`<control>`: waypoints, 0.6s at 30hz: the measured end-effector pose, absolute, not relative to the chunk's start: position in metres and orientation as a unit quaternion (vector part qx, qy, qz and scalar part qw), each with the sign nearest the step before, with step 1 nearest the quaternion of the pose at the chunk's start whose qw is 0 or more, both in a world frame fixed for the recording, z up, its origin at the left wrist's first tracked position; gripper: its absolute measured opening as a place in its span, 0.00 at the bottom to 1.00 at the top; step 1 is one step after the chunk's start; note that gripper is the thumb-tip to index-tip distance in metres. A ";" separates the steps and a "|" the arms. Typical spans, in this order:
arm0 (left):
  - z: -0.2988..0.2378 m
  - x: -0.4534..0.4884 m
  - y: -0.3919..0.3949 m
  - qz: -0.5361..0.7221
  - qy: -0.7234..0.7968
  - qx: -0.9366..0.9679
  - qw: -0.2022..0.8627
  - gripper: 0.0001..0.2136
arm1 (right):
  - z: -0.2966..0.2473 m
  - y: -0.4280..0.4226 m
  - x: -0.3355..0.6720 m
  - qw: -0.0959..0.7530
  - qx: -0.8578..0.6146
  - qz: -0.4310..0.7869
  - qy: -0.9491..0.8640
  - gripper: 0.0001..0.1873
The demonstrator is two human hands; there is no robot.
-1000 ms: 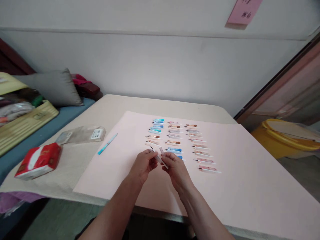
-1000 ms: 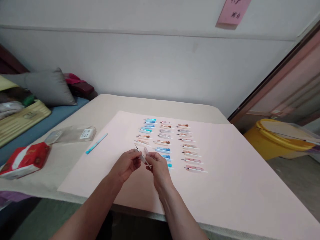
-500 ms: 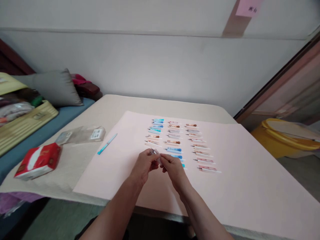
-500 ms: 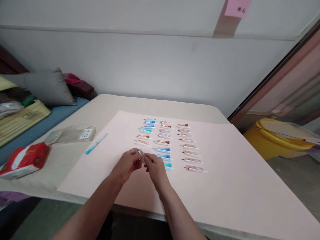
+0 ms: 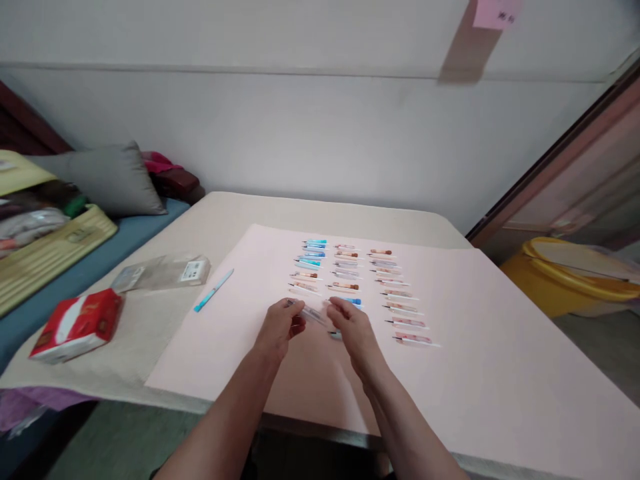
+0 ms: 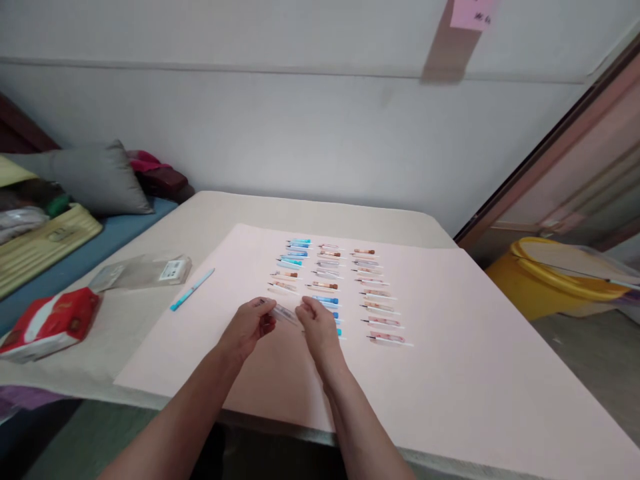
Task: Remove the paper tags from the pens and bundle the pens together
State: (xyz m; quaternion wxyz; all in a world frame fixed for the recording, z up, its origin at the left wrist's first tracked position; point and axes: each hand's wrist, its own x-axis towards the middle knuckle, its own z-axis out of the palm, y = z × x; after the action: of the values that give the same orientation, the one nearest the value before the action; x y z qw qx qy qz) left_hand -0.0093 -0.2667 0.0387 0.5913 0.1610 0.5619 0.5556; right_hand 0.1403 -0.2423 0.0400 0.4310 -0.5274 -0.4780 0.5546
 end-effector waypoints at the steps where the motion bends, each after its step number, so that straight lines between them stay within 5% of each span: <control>1: 0.034 -0.011 -0.264 0.565 0.565 0.137 0.586 0.10 | 0.041 -0.240 0.144 0.442 -0.533 0.556 -0.460 0.18; 18: -0.005 -0.015 -0.228 0.603 0.615 0.048 0.505 0.07 | 0.053 -0.235 0.157 0.494 -0.503 0.619 -0.346 0.17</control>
State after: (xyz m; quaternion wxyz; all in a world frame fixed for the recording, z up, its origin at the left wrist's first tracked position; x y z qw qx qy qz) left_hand -0.0146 -0.2276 -0.0052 0.5052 0.0476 0.6151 0.6035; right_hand 0.1574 -0.2346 0.0525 0.4940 -0.5034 -0.3460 0.6188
